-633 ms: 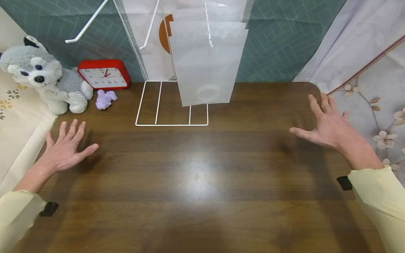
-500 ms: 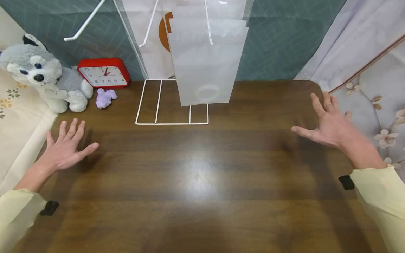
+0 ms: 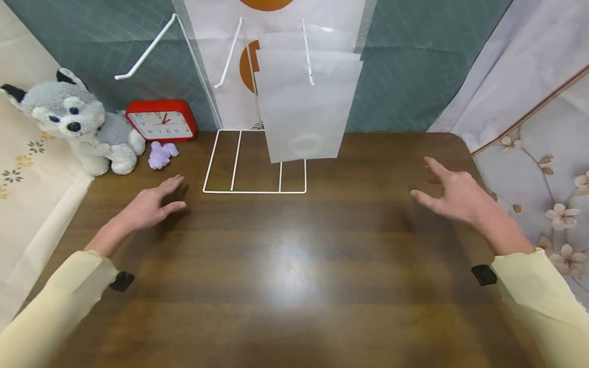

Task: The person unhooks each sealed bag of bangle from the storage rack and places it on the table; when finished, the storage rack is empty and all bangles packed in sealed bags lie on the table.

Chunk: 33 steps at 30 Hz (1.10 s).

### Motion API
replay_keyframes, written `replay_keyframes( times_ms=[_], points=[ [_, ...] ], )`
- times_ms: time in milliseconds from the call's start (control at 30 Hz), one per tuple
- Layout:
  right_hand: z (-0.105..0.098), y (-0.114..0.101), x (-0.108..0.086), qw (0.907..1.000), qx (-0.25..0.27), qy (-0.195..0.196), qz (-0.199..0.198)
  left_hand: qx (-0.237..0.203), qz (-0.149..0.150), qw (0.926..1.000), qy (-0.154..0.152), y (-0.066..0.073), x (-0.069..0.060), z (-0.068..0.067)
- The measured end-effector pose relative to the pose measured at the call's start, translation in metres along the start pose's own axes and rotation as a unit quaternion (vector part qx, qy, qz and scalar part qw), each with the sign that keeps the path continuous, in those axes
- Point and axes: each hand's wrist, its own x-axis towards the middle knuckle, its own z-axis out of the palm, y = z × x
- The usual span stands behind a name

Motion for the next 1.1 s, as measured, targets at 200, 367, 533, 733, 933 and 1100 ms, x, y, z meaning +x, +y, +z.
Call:
replay_keyframes(
  times_ms=[200, 367, 533, 733, 933, 1100],
  points=[
    [0.006, -0.013, 0.008, 0.9984, 0.033, 0.018, -0.042, -0.042, -0.007, 0.997, -0.064, -0.002, 0.052, -0.003],
    [0.01, -0.015, 0.01, 0.9983, 0.034, 0.006, -0.048, -0.052, -0.001, 0.9932, -0.104, -0.002, 0.079, -0.007],
    [0.011, -0.016, 0.01, 0.9979, 0.048, -0.004, -0.044, -0.051, -0.013, 0.9873, -0.15, 0.004, 0.097, -0.009],
    [0.013, -0.019, 0.014, 0.9972, 0.059, -0.029, -0.036, -0.043, -0.033, 0.9834, -0.173, 0.003, 0.107, -0.011],
    [0.014, -0.02, 0.016, 0.9972, 0.056, -0.039, -0.032, -0.051, -0.041, 0.9824, -0.175, 0.0, 0.108, -0.012],
    [0.018, -0.019, 0.015, 0.997, 0.055, -0.044, -0.031, -0.055, -0.053, 0.9808, -0.18, 0.002, 0.109, -0.009]
  ],
)
